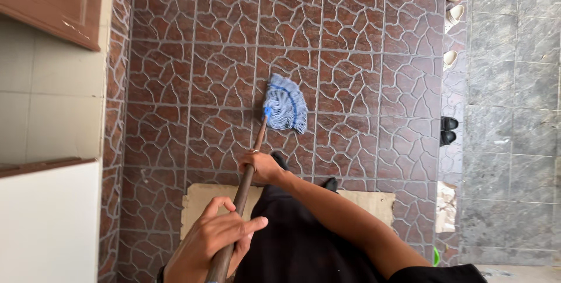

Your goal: The person mops a tiled entryway floor using a mop, moving it across the surface in different directions.

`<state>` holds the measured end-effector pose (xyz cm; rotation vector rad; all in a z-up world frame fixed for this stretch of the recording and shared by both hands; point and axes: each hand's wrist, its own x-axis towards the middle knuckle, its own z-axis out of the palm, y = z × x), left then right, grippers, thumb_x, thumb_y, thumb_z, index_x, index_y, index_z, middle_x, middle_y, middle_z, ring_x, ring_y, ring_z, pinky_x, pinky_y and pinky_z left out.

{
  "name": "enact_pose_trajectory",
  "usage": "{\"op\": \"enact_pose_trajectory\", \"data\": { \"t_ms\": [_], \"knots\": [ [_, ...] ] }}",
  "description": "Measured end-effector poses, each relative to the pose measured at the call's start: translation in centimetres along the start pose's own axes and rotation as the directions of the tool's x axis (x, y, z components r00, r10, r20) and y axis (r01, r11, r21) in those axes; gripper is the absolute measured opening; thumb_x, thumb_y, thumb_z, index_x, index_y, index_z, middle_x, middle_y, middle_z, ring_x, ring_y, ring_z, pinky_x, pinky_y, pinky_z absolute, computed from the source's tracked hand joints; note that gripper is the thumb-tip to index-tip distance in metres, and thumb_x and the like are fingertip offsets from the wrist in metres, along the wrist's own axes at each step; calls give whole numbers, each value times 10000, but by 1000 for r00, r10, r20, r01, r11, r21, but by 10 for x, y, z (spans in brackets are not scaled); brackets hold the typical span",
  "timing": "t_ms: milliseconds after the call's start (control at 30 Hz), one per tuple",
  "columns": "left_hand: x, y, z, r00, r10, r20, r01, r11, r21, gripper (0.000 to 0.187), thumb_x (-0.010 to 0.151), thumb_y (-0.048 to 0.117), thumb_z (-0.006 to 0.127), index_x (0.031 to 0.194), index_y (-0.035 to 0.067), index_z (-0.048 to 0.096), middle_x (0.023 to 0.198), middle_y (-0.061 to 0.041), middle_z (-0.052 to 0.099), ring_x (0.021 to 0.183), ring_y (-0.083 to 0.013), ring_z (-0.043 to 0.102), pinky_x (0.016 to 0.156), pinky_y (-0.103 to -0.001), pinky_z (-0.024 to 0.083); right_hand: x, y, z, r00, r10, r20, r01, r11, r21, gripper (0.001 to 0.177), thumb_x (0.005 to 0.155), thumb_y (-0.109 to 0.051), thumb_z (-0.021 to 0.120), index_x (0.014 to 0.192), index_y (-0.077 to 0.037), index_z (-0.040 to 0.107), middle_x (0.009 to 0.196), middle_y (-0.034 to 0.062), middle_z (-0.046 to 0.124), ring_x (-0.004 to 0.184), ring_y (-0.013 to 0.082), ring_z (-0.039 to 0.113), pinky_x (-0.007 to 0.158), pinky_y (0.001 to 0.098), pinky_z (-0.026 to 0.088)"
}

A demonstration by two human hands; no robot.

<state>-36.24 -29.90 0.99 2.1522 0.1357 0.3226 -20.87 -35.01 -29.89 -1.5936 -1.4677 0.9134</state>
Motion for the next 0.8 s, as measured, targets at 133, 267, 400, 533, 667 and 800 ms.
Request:
{"op": "enact_pose_trajectory", "data": {
  "t_ms": [133,267,400,533,667,800],
  "knots": [
    [-12,19,12,999,3,36,-3,1000,-9,412,849,-19,692,1248,79,713,581,49,599,553,-80,620,859,-394,498,-42,-18,-8,994,56,91,-54,998,-17,112,812,-198,701,889,-132,655,901,70,680,909,331,671,740,453,540],
    [-4,28,37,999,39,-24,-41,997,-72,368,886,16,706,1249,75,705,631,70,653,566,-56,641,840,-380,484,-84,-9,-31,983,160,89,-153,985,-81,136,861,-261,706,890,-137,660,916,66,692,914,316,698,739,455,551],
    [16,21,81,992,116,-44,-117,993,-21,269,922,43,700,1171,143,728,678,76,662,634,-53,664,891,-374,486,-125,25,-62,984,177,32,-171,976,-139,155,778,-282,740,897,-186,714,917,42,733,911,306,715,741,453,565],
    [39,10,150,921,313,-231,-330,943,-42,228,820,62,701,974,216,767,625,104,601,587,-71,627,831,-370,434,-169,50,-87,951,310,-20,-308,936,-171,160,766,-294,736,886,-194,708,880,37,746,861,297,731,733,449,575],
    [51,8,163,960,276,40,-267,951,-157,208,869,19,703,1017,162,733,723,61,648,675,-116,665,894,-408,460,-203,75,-108,929,357,-92,-368,914,-168,133,760,-288,746,868,-210,737,888,56,748,844,318,726,737,456,572],
    [76,9,191,949,297,104,-265,933,-242,200,911,2,686,1054,139,709,844,23,683,808,-148,679,988,-444,467,-231,107,-125,898,401,-182,-432,883,-185,150,757,-295,748,867,-198,720,882,52,747,849,313,730,724,456,572]
  ]
}}
